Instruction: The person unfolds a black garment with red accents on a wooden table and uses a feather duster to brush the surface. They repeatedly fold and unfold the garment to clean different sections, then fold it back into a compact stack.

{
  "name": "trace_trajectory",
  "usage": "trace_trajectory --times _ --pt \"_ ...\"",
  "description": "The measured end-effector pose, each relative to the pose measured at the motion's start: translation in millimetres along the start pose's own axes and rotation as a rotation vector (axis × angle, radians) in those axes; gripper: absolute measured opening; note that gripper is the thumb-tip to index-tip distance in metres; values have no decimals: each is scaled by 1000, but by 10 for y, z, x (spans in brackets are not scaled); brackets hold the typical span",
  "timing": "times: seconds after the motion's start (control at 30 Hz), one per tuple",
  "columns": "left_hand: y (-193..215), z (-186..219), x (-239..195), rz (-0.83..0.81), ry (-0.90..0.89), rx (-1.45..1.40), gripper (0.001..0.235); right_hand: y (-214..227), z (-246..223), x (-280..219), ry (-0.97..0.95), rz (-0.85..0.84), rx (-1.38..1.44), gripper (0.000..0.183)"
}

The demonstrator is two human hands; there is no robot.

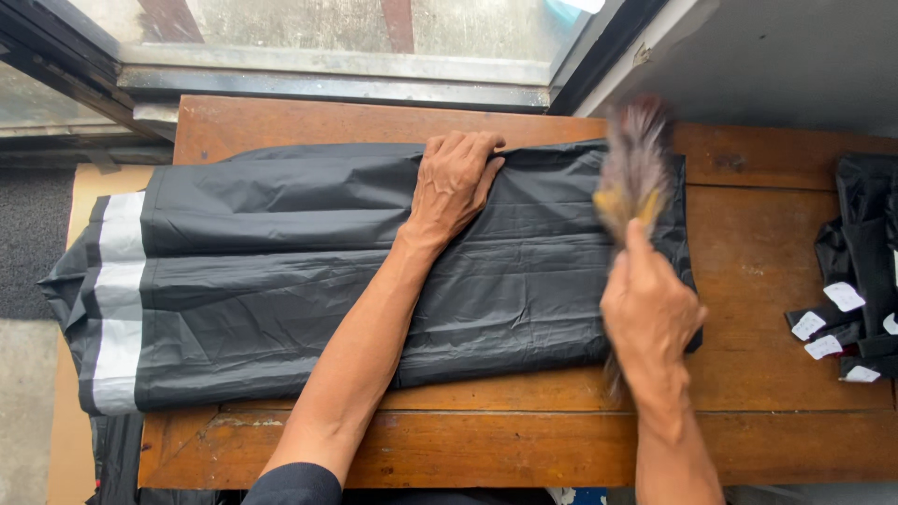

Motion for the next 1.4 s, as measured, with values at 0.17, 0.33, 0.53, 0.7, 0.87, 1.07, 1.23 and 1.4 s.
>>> trace_trajectory --times 0.17,0.33,0.53,0.7,0.87,1.07,1.23,1.4 --pt "-22 11 -12 -14 -36 61 9 -58 -372 -242 112 20 -19 35" --pt "-191 -12 -94 -71 54 184 41 -276 -140 -214 -35 -11 90 33" --pt "24 475 -329 -292 125 181 54 -268 -161 -195 -24 -22 97 35" --pt "-79 174 -544 -353 188 176 54 -86 -394 -259 2 22 77 37" --pt "-207 52 -688 -384 146 202 55 228 -965 -337 144 39 184 38" --pt "-109 140 -558 -404 200 175 54 -124 -196 -161 78 58 -304 40" --pt "-153 128 -553 -410 203 190 55 -65 -97 100 -16 -171 -143 31" --pt "-236 47 -664 -371 167 204 53 117 -857 -211 184 95 -67 40"
Point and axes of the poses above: each hand's wrist, its own x-axis towards the middle knuckle, its own y-axis out of the back of the hand, z = x × y, the point moved 10 cm from there along x, towards the middle knuckle, and after that the axes turned 15 degrees about -x, right-handed, at the moved point
